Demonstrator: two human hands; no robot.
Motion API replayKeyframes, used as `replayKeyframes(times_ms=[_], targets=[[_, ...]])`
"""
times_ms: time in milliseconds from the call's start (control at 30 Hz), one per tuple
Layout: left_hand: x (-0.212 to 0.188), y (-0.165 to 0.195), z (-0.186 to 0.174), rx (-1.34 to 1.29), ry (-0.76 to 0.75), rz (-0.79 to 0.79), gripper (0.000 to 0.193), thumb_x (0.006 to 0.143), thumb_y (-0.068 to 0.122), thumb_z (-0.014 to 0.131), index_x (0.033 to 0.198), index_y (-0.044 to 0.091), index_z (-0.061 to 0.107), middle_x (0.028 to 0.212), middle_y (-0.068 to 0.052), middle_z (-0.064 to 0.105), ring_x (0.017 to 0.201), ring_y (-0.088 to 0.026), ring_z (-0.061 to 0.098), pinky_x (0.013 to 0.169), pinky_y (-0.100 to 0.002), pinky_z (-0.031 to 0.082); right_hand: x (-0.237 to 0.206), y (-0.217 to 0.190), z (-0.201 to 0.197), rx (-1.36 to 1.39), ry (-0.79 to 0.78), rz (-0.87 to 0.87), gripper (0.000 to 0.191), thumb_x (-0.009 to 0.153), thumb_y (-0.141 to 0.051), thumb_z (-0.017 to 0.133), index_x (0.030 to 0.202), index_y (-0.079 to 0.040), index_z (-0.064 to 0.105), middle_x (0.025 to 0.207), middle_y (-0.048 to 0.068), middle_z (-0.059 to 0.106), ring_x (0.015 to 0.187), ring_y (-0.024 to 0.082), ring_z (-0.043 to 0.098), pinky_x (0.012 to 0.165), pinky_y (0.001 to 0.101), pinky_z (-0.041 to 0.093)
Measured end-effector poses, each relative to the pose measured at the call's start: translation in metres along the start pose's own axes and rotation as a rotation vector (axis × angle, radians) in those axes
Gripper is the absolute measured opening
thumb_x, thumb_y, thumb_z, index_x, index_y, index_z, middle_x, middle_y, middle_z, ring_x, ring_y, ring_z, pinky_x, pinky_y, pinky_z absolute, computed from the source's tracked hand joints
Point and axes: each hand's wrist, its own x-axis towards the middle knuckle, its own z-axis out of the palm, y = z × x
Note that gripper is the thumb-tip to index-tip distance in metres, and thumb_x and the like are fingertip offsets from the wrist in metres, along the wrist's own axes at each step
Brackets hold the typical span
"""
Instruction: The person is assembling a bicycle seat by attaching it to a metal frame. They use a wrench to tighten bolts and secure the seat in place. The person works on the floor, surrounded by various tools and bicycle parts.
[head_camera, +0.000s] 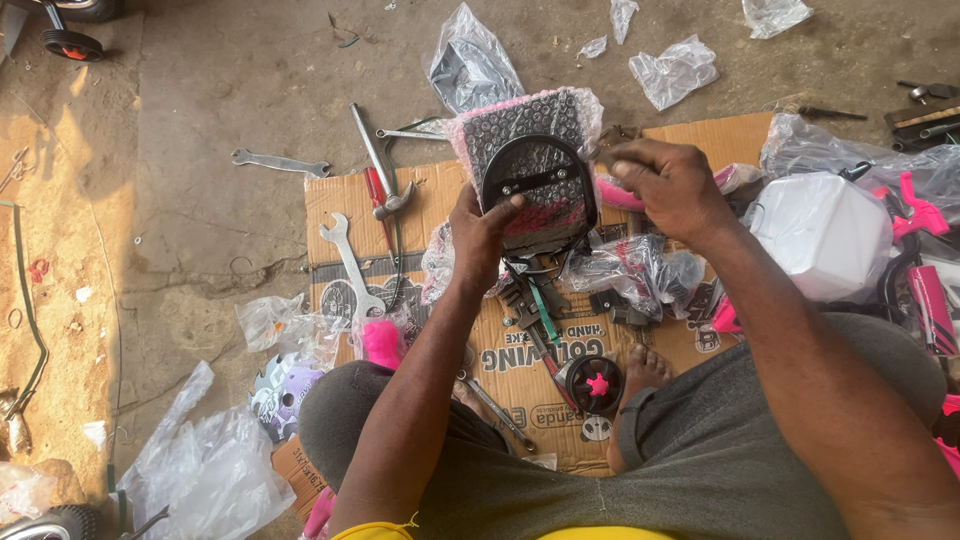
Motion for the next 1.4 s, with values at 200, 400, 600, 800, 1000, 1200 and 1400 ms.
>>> replayKeyframes(times_ms=[200,400,600,800,1000,1200,1400], targets=[[0.002,-0.006,0.007,0.075,0.004,-0.003,0.062,0.081,0.02,0.078,0.13,-0.006,0.051,0.118,-0.025,0.065,0.114,-0.032,0.066,0.106,-0.047,0.054,-0.006,-0.016,0.005,-0.132,0.01,-0.329,0.014,0.108,-0.013,0.059,0.116,-0.002,0.064,0.1,0.009,0.072,0.093,0.013,0.069,0.082,0.0311,0.057],[0.005,-0.001,0.017,0.1,0.015,-0.013,0.058,0.081,0.021,0.078,0.125,-0.008,0.053,0.113,-0.025,0.067,0.108,-0.032,0.07,0.102,-0.047,0.058,-0.001,-0.014,0.027,-0.559,0.153,-0.569,0.034,0.093,-0.016,0.081,0.123,-0.01,0.068,0.091,0.012,0.066,0.078,0.024,0.067,0.069,0.0347,0.057],[0.007,0.002,0.025,0.104,0.019,-0.037,0.056,0.082,0.017,0.078,0.125,-0.007,0.053,0.11,-0.023,0.067,0.106,-0.031,0.07,0.098,-0.045,0.06,0.015,-0.002,0.032,-0.75,0.292,-0.8,0.021,0.094,-0.011,0.076,0.113,-0.011,0.068,0.084,0.006,0.061,0.077,0.024,0.069,0.064,0.0375,0.056],[0.004,0.0,0.031,0.033,0.001,-0.019,0.052,0.083,0.012,0.076,0.126,-0.006,0.054,0.113,-0.021,0.069,0.105,-0.03,0.071,0.097,-0.045,0.06,0.02,0.008,0.048,-0.814,0.459,-0.762,0.024,0.103,-0.022,0.076,0.095,-0.005,0.061,0.08,0.007,0.061,0.072,0.024,0.068,0.056,0.0389,0.054],[0.005,-0.002,0.03,0.039,0.016,-0.012,0.052,0.084,0.013,0.076,0.127,-0.006,0.053,0.114,-0.022,0.068,0.108,-0.03,0.071,0.099,-0.045,0.06,0.016,-0.008,0.021,-0.455,0.15,-0.205,0.029,0.105,-0.033,0.068,0.1,-0.005,0.063,0.082,0.009,0.066,0.072,0.023,0.071,0.059,0.0352,0.058],[0.007,-0.001,0.026,0.096,0.012,0.012,0.053,0.085,0.015,0.075,0.129,-0.005,0.053,0.115,-0.023,0.067,0.109,-0.029,0.07,0.101,-0.043,0.059,0.002,-0.021,-0.036,-0.564,-0.008,-0.163,0.029,0.102,-0.034,0.065,0.118,-0.013,0.073,0.099,0.008,0.072,0.09,0.023,0.07,0.082,0.0414,0.056],[0.005,-0.003,0.031,0.073,-0.003,-0.011,0.051,0.083,0.014,0.075,0.125,-0.005,0.053,0.113,-0.022,0.068,0.107,-0.031,0.072,0.098,-0.046,0.058,0.013,-0.013,-0.029,-0.866,0.066,-0.464,0.015,0.094,-0.025,0.071,0.104,-0.02,0.081,0.098,0.004,0.077,0.099,0.027,0.069,0.098,0.0507,0.045]])
